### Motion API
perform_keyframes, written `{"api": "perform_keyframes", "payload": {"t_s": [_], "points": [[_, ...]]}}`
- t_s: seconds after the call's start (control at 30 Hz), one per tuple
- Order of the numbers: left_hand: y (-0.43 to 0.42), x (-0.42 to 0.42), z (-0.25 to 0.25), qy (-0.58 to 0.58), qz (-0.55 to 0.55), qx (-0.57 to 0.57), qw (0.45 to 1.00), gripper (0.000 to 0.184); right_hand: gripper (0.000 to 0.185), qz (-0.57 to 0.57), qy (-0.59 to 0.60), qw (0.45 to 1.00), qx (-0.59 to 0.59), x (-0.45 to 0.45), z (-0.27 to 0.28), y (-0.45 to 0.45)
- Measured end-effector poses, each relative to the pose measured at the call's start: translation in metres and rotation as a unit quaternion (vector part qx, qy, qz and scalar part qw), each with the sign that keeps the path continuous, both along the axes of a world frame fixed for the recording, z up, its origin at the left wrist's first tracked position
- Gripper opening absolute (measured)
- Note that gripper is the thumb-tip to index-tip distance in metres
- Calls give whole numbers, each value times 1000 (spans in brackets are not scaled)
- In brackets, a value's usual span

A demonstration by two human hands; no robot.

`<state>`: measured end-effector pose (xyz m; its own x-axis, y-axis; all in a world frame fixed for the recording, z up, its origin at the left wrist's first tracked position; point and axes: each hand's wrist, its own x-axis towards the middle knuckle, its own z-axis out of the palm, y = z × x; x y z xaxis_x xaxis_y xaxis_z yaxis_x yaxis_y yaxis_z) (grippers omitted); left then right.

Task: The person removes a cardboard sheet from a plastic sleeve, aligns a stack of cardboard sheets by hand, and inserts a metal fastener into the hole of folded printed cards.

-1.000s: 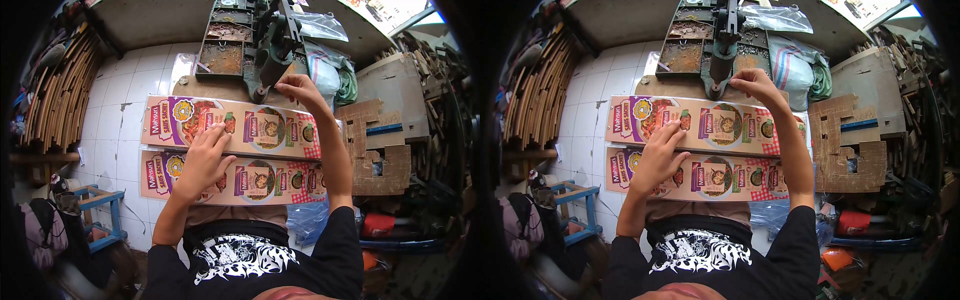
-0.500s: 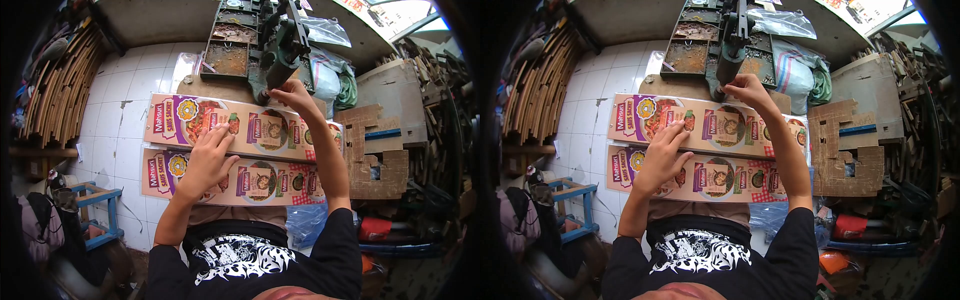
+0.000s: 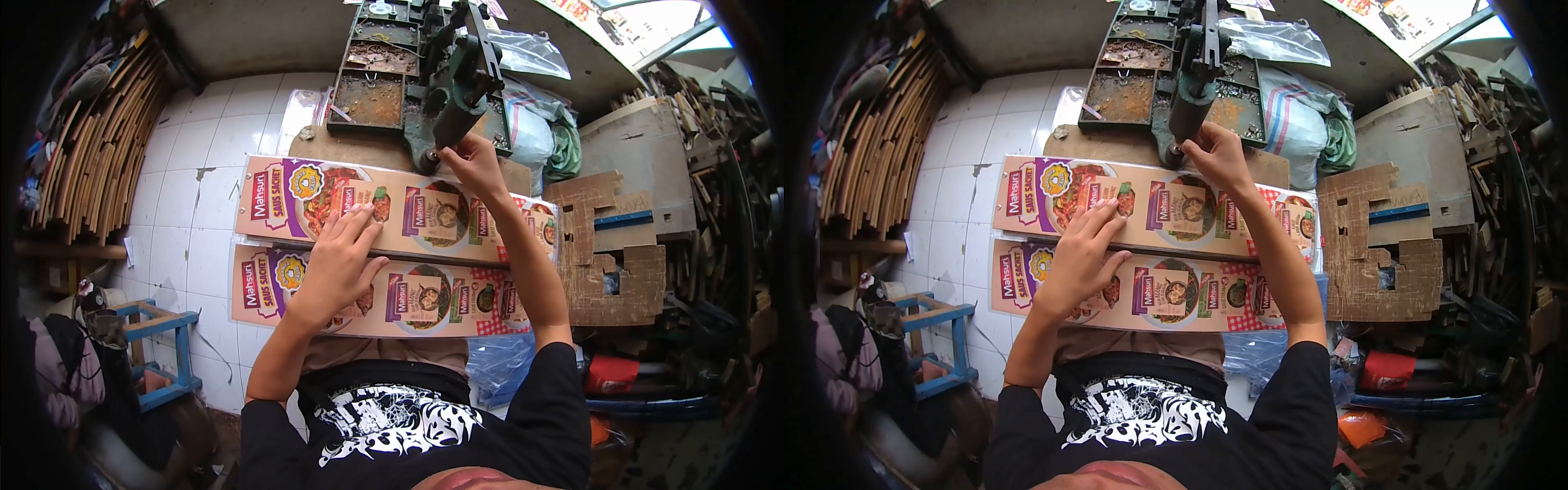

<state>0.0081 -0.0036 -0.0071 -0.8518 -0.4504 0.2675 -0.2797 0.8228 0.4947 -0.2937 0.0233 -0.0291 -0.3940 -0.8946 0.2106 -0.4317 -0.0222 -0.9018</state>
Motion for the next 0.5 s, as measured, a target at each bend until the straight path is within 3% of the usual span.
{"api": "perform_keyframes", "payload": {"t_s": [0.07, 0.17, 0.23, 0.27, 0.37, 0.4, 0.5], "points": [[0, 0, 0, -4, 0, -3, 1000, 48, 17, -1, -23, 999, -24, 4, 5, 3], [-4, 5, 2, 4, -10, 5, 1000, 49, 17, -43, -59, 997, 28, 3, 15, 16], [-8, 14, 9, 27, -33, 76, 996, 46, 17, -45, -89, 994, 33, 11, 29, 38], [-9, 21, 11, 24, -32, 77, 996, 46, 17, -44, -43, 998, 32, 14, 34, 52], [-15, 58, 14, 46, 68, 20, 996, 43, 17, -87, 142, 984, 68, 23, 50, 113], [-19, 73, 11, 43, 154, -11, 987, 40, 18, -109, 190, 973, 67, 25, 57, 133], [-27, 122, -2, -13, 320, -71, 944, 35, 28, -262, 235, 925, 141, 18, 41, 203]]}}
